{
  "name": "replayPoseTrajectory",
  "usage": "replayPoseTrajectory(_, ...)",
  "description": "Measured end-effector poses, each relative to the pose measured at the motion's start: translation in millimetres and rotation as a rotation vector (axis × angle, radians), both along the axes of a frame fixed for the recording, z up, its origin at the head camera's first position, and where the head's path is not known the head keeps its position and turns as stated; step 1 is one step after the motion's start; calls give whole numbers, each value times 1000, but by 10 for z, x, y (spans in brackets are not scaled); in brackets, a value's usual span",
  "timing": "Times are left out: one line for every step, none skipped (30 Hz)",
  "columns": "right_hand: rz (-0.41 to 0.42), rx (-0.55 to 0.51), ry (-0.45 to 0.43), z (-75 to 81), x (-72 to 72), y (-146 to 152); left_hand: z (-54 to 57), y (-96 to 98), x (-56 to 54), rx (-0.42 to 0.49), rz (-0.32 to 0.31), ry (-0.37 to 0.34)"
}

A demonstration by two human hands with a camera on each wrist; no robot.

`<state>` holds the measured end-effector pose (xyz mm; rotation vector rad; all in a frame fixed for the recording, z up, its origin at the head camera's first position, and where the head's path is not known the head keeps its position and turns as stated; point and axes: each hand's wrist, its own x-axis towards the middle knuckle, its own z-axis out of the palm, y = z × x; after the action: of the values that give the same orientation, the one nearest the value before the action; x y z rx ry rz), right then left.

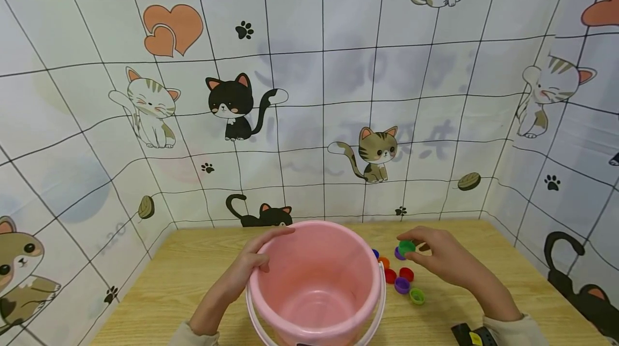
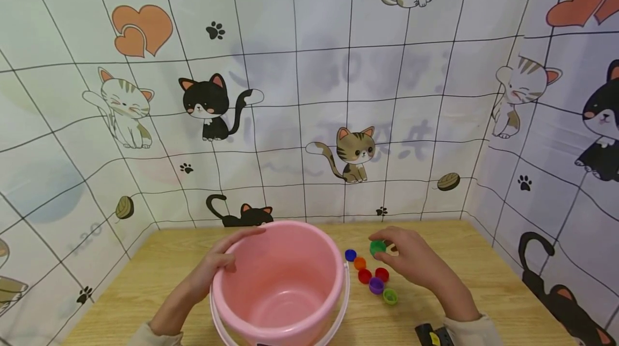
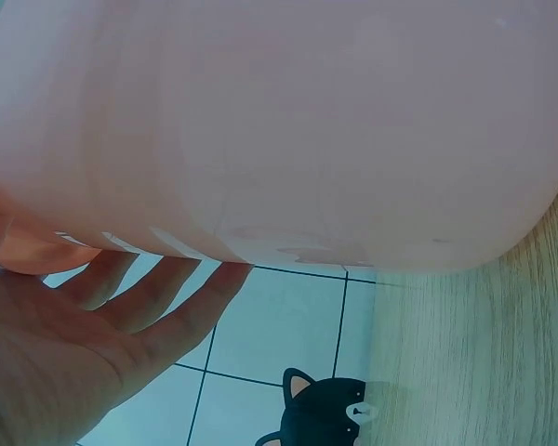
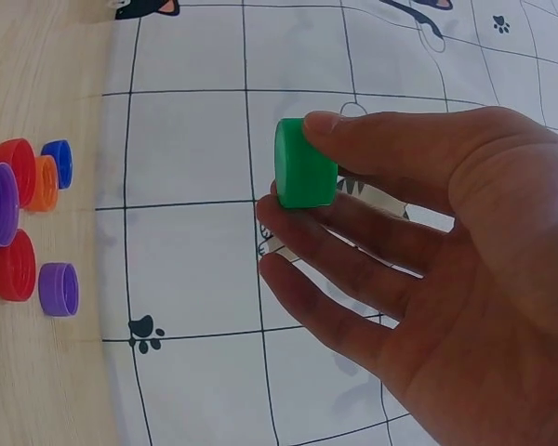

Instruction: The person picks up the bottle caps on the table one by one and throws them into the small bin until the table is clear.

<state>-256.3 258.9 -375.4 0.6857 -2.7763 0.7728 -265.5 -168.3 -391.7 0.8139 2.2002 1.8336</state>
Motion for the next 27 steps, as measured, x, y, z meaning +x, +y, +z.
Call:
replayPoseTrajectory(2, 4, 8, 3, 2, -1, -1, -1, 0, -2, 1, 5)
replayPoseTrajectory(2, 9, 15, 7, 4, -1, -2, -3, 0, -3, 4, 9)
replayPoseTrajectory(3, 12, 21, 13, 6, -3, -2, -4, 1, -6, 6, 13)
replayPoseTrajectory(4, 14, 29, 18, 11, -4, -2, -5, 2, -7, 7, 17)
replayPoseTrajectory(5, 16, 34, 24, 16, -5, -2, -6, 2, -9, 7, 19)
replayPoseTrajectory(6, 17, 40, 32, 22, -5, -1, -7, 1, -9, 7, 22)
replayPoseTrajectory(6, 19, 48, 39, 29, -5, -1, -7, 1, -9, 7, 23)
replayPoseTrajectory(6, 20, 53, 47, 37, -5, 1, -7, 1, -8, 6, 23)
replayPoseTrajectory(7, 20, 58, 55, 45, -5, 4, -6, 0, -6, 4, 24)
replayPoseTrajectory(7, 20, 64, 61, 52, -4, 6, -5, -1, -4, 3, 25)
replayPoseTrajectory(8, 19, 66, 67, 58, -5, 7, -3, -3, -2, 3, 25)
replayPoseTrajectory(10, 17, 67, 75, 64, -7, 9, -1, -2, 0, 2, 24)
replayPoseTrajectory(12, 16, 67, 81, 70, -10, 10, 0, -2, 1, 3, 22)
replayPoseTrajectory(14, 14, 66, 87, 76, -13, 11, 3, -3, 2, 3, 20)
replayPoseTrajectory(16, 12, 66, 91, 82, -17, 12, 5, -3, 3, 3, 18)
replayPoseTrajectory(19, 11, 68, 94, 87, -21, 12, 7, -4, 0, 5, 18)
replayPoseTrajectory(23, 9, 70, 98, 92, -25, 12, 8, -5, -2, 6, 17)
replayPoseTrajectory(25, 8, 72, 102, 98, -29, 12, 10, -5, -4, 7, 14)
replayPoseTrajectory(27, 9, 76, 105, 104, -33, 11, 11, -5, -6, 10, 11)
replayPoseTrajectory(29, 9, 79, 109, 109, -37, 11, 12, -5, -7, 12, 10)
replayPoseTrajectory(30, 11, 83, 113, 115, -42, 11, 13, -5, -8, 14, 9)
replayPoseTrajectory(31, 12, 86, 118, 120, -46, 10, 14, -4, -9, 15, 8)
replayPoseTrajectory(32, 13, 89, 123, 125, -49, 9, 14, -3, -8, 17, 6)
replayPoseTrajectory(33, 15, 92, 127, 130, -53, 7, 13, -2, -6, 16, 6)
replayPoseTrajectory(35, 17, 96, 131, 135, -55, 5, 15, -1, -5, 16, 7)
replayPoseTrajectory(37, 18, 99, 135, 140, -57, 3, 16, -1, -3, 15, 8)
replayPoseTrajectory(38, 19, 101, 139, 145, -58, 3, 17, -1, -1, 11, 9)
